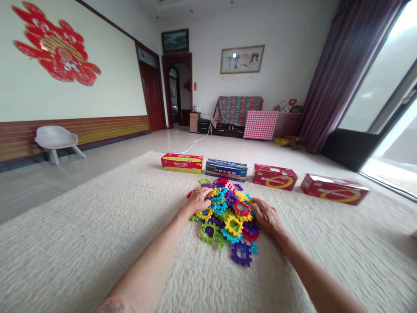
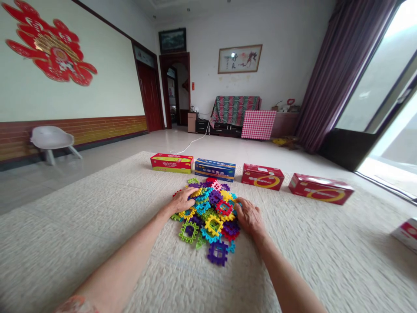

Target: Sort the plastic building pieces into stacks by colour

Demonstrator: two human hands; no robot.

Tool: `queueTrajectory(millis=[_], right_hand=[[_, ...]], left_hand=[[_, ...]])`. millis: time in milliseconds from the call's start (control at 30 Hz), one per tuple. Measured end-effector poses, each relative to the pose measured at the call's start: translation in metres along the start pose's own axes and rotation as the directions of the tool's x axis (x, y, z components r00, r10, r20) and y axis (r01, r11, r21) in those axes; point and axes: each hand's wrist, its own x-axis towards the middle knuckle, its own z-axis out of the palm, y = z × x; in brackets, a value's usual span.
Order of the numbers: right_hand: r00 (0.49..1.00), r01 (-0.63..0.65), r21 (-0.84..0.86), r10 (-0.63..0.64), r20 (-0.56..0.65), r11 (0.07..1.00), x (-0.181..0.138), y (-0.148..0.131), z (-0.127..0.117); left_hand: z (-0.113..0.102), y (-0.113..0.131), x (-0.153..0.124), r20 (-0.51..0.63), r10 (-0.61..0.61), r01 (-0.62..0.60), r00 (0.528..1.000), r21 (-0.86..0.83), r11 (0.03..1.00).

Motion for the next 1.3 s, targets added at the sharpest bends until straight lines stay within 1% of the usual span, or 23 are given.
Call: queueTrajectory(millis=[100,200,267,333,400,467,500,567,600,700,767,833,900,1000,1067,1133,1200,1300], right_hand=[[1.000,-0.009,-0.002,0.009,-0.005,1.000,0.000,-0.002,-0.001],[1.000,-0.018,0.009,0.018,0.003,1.000,0.000,-0.001,0.000],[1.000,-0.026,0.025,0.025,0.013,0.999,0.000,0.000,0.001],[1.000,-0.026,0.053,0.025,0.016,0.998,0.000,0.000,0.001],[1.000,-0.027,0.100,0.027,0.001,0.995,0.000,0.000,0.001],[0.998,-0.042,0.166,0.049,-0.038,0.985,-0.002,0.000,-0.002],[0.996,-0.053,0.206,0.067,-0.064,0.977,-0.003,-0.001,-0.003],[0.992,-0.055,0.291,0.086,-0.094,0.955,-0.010,-0.002,-0.009],[0.992,-0.036,0.325,0.073,-0.100,0.945,-0.014,-0.003,-0.012],[0.992,0.095,0.363,-0.057,-0.114,0.927,-0.033,-0.009,-0.023],[0.981,0.183,0.353,-0.146,-0.128,0.918,-0.045,-0.014,-0.028],[0.974,0.216,0.349,-0.178,-0.138,0.912,-0.055,-0.017,-0.028],[0.977,0.198,0.345,-0.155,-0.147,0.917,-0.062,-0.019,-0.024],[0.982,0.142,0.336,-0.091,-0.163,0.931,-0.065,-0.018,-0.017],[0.983,0.133,0.324,-0.084,-0.162,0.936,-0.065,-0.017,-0.015],[0.983,0.147,0.307,-0.103,-0.155,0.940,-0.064,-0.017,-0.014],[0.983,0.148,0.287,-0.108,-0.150,0.946,-0.064,-0.019,-0.014],[0.990,0.093,0.255,-0.063,-0.123,0.962,-0.063,-0.023,-0.016]], left_hand=[[0.001,0.003,-0.001,-0.038,-0.004,0.004,0.999,0.010,1.000],[0.003,0.006,0.000,-0.075,-0.045,0.043,0.996,-0.030,0.999],[0.005,0.007,0.002,-0.122,-0.036,0.029,0.992,-0.063,0.998],[0.005,0.009,0.004,-0.192,0.011,-0.027,0.981,-0.079,0.997],[0.003,0.013,0.006,-0.270,0.081,-0.106,0.960,-0.078,0.991],[-0.001,0.020,0.008,-0.336,0.142,-0.175,0.931,-0.070,0.982],[-0.002,0.026,0.008,-0.350,0.168,-0.204,0.922,-0.067,0.977],[-0.003,0.042,0.008,-0.335,0.212,-0.248,0.918,-0.067,0.966],[-0.002,0.052,0.008,-0.306,0.233,-0.266,0.923,-0.069,0.961],[0.007,0.085,0.007,-0.175,0.313,-0.326,0.933,-0.052,0.944],[0.015,0.105,0.007,-0.078,0.365,-0.368,0.928,-0.021,0.930],[0.022,0.117,0.007,-0.022,0.385,-0.385,0.923,0.012,0.923],[0.026,0.120,0.007,-0.028,0.366,-0.365,0.930,0.031,0.931],[0.027,0.110,0.004,-0.080,0.318,-0.318,0.945,0.017,0.948],[0.026,0.103,0.001,-0.103,0.300,-0.300,0.948,0.009,0.954],[0.026,0.100,-0.003,-0.098,0.298,-0.297,0.950,0.022,0.955],[0.026,0.102,-0.006,-0.078,0.299,-0.295,0.951,0.052,0.954],[0.029,0.110,-0.008,-0.089,0.286,-0.277,0.954,0.106,0.955]])
